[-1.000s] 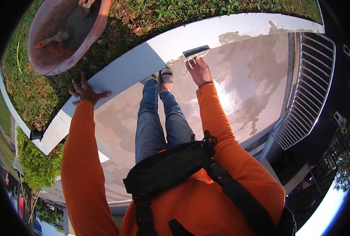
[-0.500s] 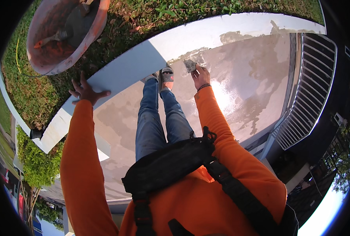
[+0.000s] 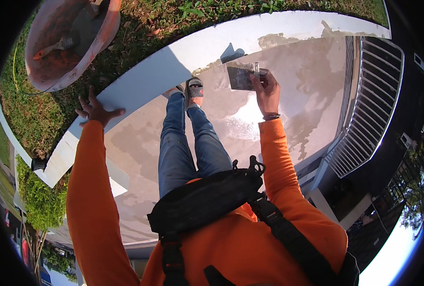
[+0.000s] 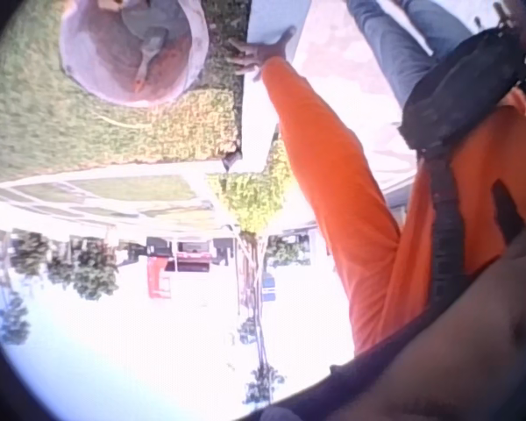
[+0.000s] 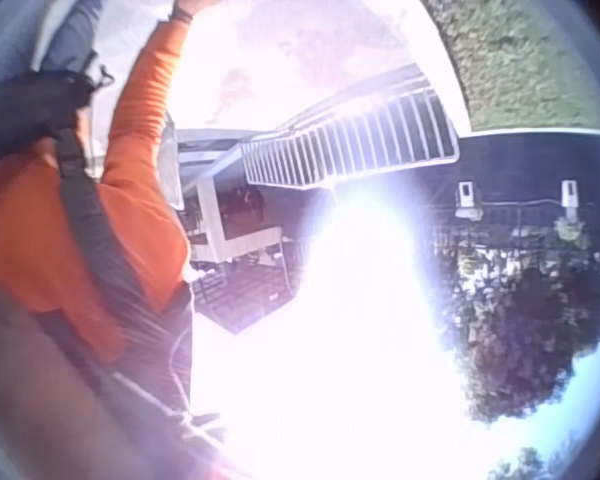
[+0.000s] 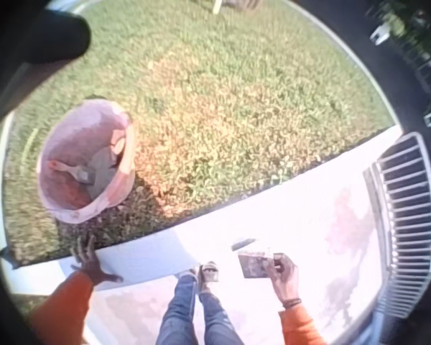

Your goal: The person applies plaster to a concrete ledge using a brush and a small handheld scraper, dipping the tools into a red bucket of mixing compound.

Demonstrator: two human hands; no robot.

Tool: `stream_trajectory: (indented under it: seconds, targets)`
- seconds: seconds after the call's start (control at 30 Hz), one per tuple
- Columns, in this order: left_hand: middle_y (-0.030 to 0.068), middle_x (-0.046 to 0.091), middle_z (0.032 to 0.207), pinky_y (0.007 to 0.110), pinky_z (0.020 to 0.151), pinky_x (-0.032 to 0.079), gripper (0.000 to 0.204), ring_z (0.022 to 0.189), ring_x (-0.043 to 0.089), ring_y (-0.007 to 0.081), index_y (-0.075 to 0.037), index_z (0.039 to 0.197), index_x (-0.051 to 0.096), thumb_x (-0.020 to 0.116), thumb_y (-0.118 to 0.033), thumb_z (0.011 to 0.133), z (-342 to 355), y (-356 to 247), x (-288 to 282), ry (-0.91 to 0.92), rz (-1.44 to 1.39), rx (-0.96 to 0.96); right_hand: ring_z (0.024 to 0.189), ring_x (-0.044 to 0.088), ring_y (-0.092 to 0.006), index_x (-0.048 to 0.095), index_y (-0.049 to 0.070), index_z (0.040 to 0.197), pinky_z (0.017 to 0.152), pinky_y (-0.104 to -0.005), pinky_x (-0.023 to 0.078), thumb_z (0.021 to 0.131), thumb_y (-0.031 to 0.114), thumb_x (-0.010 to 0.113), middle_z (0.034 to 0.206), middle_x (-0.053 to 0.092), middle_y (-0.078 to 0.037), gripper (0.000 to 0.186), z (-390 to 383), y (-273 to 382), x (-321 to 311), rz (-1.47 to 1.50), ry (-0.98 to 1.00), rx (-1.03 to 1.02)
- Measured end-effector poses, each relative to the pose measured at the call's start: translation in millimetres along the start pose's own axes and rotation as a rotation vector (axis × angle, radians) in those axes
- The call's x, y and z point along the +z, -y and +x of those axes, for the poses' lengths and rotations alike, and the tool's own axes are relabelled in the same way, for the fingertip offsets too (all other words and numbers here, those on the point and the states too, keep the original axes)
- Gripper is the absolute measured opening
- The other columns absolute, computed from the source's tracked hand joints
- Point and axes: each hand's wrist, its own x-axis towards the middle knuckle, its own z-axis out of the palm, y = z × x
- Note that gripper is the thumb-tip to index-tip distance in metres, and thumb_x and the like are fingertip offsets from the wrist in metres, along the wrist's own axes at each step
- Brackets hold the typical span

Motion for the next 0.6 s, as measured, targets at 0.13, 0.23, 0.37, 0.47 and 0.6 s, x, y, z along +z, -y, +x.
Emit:
stream_trajectory:
  seconds: [0.13, 0.23, 0.37, 0.47, 0.6]
  targets:
    - [0.0073, -0.009, 0.157, 0.077, 0.099, 0.017, 0.143, 0.142, -0.009, 0.0438, -0.044, 0.146, 0.001, 0.092, -0.049, 0.036, -0.1, -0.1, 0.2, -0.006, 0.001, 0.003, 0.066, 0.066, -0.0207, 0.062, -0.002, 0.092, 0.063, -0.0298, 0.05, 0.084, 0.015, 0.067, 0.077, 0.067, -0.012, 0.019, 30.9, -2.0, -4.9, -0.169, -0.074, -0.076]
    - [0.0067, -0.009, 0.157, 0.077, 0.099, 0.017, 0.143, 0.142, -0.008, 0.044, -0.044, 0.146, 0.002, 0.092, -0.049, 0.036, -3.2, -1.2, -2.8, -0.012, -0.01, 0.019, 0.066, 0.064, -0.0171, 0.062, -0.003, 0.091, 0.063, -0.029, 0.049, 0.085, 0.015, 0.065, 0.075, 0.067, -0.01, 0.018, 42.9, -11.8, -21.3, -0.167, -0.189, -0.021]
    - [0.0058, -0.009, 0.157, 0.076, 0.099, 0.018, 0.143, 0.142, -0.007, 0.0441, -0.044, 0.146, 0.003, 0.092, -0.05, 0.036, -5.8, -1.6, -3.5, -0.017, 0.005, 0.007, 0.079, 0.057, -0.009, 0.06, 0.005, 0.099, 0.07, -0.0256, 0.046, 0.089, 0.014, 0.062, 0.09, 0.063, -0.001, 0.014, 26.4, -25.9, -16.5, 0.62, -0.326, 0.199]
    - [0.0056, -0.009, 0.157, 0.076, 0.1, 0.019, 0.143, 0.142, -0.007, 0.0438, -0.045, 0.146, 0.003, 0.092, -0.05, 0.035, -4.3, -6.0, -4.0, 0.007, 0.036, -0.02, 0.091, 0.055, -0.0094, 0.058, 0.011, 0.107, 0.079, -0.0292, 0.045, 0.09, 0.011, 0.062, 0.101, 0.06, 0.001, 0.017, 5.6, -43.8, -5.9, 0.977, -0.247, 0.335]
    - [0.0057, -0.009, 0.157, 0.076, 0.1, 0.019, 0.143, 0.142, -0.008, 0.0437, -0.045, 0.146, 0.002, 0.092, -0.05, 0.035, -7.4, -3.6, -7.3, 0.011, 0.026, -0.025, 0.092, 0.055, -0.0123, 0.057, 0.015, 0.104, 0.083, -0.033, 0.045, 0.09, 0.011, 0.062, 0.097, 0.06, 0.003, 0.016, -11.9, -69.2, 29.1, 1.228, 0.03, 0.467]
